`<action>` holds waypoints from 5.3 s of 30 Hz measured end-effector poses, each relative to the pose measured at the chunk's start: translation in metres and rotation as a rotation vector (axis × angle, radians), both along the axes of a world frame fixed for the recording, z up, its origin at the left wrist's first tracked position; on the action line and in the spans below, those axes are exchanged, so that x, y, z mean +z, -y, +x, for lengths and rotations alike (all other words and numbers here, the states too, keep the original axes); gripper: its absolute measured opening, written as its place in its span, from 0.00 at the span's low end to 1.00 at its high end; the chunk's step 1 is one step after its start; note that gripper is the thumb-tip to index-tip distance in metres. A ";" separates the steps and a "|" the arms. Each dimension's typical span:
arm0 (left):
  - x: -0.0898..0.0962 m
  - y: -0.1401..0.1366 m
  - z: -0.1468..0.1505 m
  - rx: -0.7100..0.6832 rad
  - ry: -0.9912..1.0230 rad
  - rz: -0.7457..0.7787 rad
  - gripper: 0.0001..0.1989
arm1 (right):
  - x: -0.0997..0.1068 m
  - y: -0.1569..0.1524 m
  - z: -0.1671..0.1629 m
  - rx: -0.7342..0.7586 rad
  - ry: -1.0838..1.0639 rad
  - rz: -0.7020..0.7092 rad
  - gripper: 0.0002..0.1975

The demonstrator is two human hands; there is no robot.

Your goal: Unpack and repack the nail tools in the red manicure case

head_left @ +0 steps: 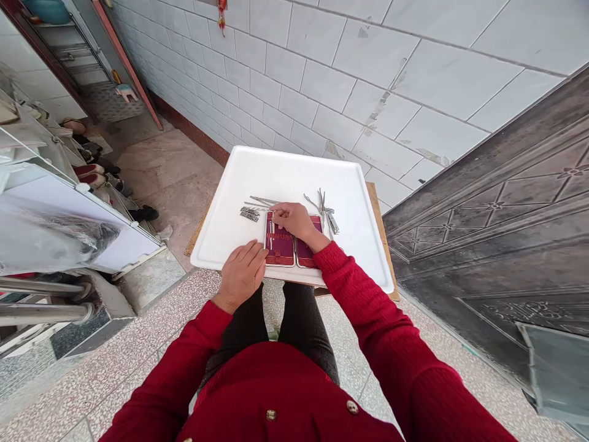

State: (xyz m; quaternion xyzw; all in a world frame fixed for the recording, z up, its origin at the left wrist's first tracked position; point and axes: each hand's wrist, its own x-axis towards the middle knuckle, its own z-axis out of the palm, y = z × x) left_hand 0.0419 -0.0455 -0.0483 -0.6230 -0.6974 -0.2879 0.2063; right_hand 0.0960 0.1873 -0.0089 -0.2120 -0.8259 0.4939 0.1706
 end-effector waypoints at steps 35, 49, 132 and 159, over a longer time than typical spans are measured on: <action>-0.003 0.000 0.000 -0.007 0.030 0.001 0.17 | 0.008 0.022 0.013 -0.045 0.071 0.392 0.16; 0.001 -0.002 -0.001 -0.001 -0.032 0.035 0.14 | 0.011 0.012 0.014 -0.125 0.050 0.409 0.16; -0.002 -0.002 -0.002 -0.009 0.032 -0.012 0.18 | 0.007 0.002 0.007 -0.052 0.000 -0.068 0.26; -0.002 -0.003 -0.002 0.006 0.011 -0.003 0.15 | 0.009 0.010 0.009 -0.125 0.121 0.352 0.16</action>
